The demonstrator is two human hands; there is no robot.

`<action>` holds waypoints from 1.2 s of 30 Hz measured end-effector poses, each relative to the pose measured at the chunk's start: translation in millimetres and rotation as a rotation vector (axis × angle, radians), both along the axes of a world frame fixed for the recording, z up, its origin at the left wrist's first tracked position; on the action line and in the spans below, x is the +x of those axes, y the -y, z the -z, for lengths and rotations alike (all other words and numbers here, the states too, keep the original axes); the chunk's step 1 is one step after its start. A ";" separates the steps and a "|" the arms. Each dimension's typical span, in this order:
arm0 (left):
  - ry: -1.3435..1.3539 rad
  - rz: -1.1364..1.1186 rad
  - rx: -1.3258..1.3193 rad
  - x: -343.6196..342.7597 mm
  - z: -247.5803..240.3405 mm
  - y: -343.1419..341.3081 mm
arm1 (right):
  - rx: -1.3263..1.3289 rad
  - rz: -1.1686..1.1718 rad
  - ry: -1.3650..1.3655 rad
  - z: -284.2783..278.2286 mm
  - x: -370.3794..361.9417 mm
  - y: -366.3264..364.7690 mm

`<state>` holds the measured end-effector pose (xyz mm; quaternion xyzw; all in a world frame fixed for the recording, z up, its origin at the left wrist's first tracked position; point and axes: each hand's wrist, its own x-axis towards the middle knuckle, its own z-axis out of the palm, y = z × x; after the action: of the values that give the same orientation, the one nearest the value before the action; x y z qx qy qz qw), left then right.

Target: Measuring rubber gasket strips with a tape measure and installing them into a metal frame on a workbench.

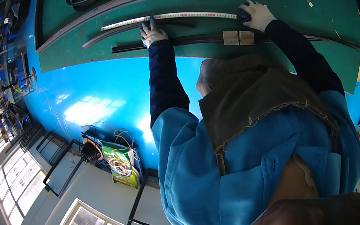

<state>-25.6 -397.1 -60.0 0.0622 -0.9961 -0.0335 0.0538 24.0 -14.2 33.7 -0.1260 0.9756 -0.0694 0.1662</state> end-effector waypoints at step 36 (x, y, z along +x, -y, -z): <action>-0.382 -0.827 2.086 7.6 -2.7 72.6 | -0.047 0.035 -0.059 -41.0 90.7 -18.2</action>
<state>-17.9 -469.8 -57.3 0.3941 -0.3610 -0.8346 0.1338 114.7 4.0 74.7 -0.1147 0.9802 -0.0912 0.1330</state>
